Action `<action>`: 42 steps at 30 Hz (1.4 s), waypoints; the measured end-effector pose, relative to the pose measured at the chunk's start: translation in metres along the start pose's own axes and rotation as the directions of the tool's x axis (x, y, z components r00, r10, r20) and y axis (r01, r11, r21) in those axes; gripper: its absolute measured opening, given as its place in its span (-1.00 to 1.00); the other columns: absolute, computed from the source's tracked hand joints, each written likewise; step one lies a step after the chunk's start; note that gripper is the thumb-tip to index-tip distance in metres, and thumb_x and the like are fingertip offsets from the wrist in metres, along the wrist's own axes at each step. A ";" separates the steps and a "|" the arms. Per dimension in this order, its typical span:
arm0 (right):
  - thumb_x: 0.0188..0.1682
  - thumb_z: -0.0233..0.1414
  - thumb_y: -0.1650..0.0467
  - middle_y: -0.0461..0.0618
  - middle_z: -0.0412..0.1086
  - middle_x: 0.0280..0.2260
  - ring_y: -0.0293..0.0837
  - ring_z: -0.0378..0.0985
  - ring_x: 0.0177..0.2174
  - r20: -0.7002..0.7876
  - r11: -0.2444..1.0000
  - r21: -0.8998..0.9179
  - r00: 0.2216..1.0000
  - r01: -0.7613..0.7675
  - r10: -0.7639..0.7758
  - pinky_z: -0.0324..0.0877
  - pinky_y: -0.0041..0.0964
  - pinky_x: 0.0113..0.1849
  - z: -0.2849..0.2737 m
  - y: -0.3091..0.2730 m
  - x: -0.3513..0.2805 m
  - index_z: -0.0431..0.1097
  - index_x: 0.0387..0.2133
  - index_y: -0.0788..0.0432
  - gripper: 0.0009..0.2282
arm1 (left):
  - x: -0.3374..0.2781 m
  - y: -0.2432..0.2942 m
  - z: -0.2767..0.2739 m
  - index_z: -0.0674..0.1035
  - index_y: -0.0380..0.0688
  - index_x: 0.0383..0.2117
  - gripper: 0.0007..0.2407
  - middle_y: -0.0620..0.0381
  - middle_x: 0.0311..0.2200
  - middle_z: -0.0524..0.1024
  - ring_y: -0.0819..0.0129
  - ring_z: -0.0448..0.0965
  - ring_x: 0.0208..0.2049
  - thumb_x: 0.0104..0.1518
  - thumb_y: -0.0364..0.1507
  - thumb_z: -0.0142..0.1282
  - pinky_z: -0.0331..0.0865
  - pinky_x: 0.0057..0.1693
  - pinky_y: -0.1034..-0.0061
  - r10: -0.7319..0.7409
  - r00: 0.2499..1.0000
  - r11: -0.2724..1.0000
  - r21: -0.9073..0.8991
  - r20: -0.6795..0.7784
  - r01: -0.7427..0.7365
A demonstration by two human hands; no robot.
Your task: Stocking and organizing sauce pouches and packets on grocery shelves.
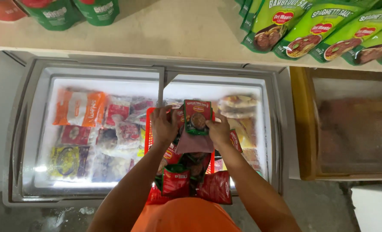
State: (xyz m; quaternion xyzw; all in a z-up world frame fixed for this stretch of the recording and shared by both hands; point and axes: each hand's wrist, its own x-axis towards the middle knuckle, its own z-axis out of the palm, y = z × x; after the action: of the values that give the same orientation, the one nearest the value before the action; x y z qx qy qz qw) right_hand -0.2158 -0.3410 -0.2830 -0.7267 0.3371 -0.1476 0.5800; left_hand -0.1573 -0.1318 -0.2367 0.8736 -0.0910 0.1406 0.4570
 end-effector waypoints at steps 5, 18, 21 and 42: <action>-0.08 0.13 0.59 0.17 0.48 -0.15 -0.10 0.56 -0.20 0.212 0.877 0.413 0.963 -0.244 0.168 0.48 -0.22 -0.14 -0.016 -0.014 -0.005 0.30 0.11 0.34 -0.57 | 0.001 0.014 0.001 0.69 -0.14 -0.24 -0.75 -0.12 -0.18 0.54 -0.13 0.45 -0.06 0.18 -0.23 0.16 0.33 0.09 0.06 0.003 0.990 1.000 0.000 0.143 -0.003; 0.06 0.06 0.53 0.10 0.40 0.02 -0.03 0.47 -0.01 0.666 0.728 0.539 0.744 -0.424 -0.060 0.40 -0.10 -0.01 -0.014 -0.076 -0.039 0.26 0.18 0.36 -0.61 | 0.027 0.008 -0.035 0.53 -0.28 0.03 -0.62 -0.09 -0.03 0.61 0.14 0.66 -0.05 0.33 -0.21 -0.10 0.51 0.15 0.22 0.045 0.501 -0.101 -0.495 0.864 0.863; -0.21 0.06 0.56 0.21 0.37 0.12 0.10 0.41 0.09 0.663 0.936 0.326 0.738 -0.135 -0.125 0.31 -0.07 0.09 -0.008 -0.055 -0.039 0.28 0.29 0.26 -0.36 | 0.029 -0.015 -0.028 0.51 -0.30 0.04 -0.64 -0.10 -0.05 0.61 0.10 0.65 -0.04 0.34 -0.25 -0.12 0.50 0.15 0.18 0.053 0.467 -0.182 -0.452 0.882 0.874; -0.13 0.30 0.29 0.06 0.54 -0.36 0.05 0.65 -0.31 0.678 0.715 -0.447 0.725 0.538 -0.122 0.50 -0.07 -0.26 -0.031 -0.128 -0.101 0.50 -0.22 0.17 -0.72 | 0.020 -0.030 -0.003 0.57 -0.29 -0.12 -0.76 -0.09 -0.16 0.62 0.07 0.64 -0.12 0.30 -0.38 -0.08 0.50 0.15 0.17 -0.051 0.460 -0.355 -0.446 0.887 0.821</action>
State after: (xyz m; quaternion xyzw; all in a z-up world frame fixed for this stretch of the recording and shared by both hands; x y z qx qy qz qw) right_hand -0.2678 -0.2840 -0.1362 -0.9322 0.0185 0.1034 0.3464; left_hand -0.1302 -0.1128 -0.2511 0.1940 0.1151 -0.4365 0.8710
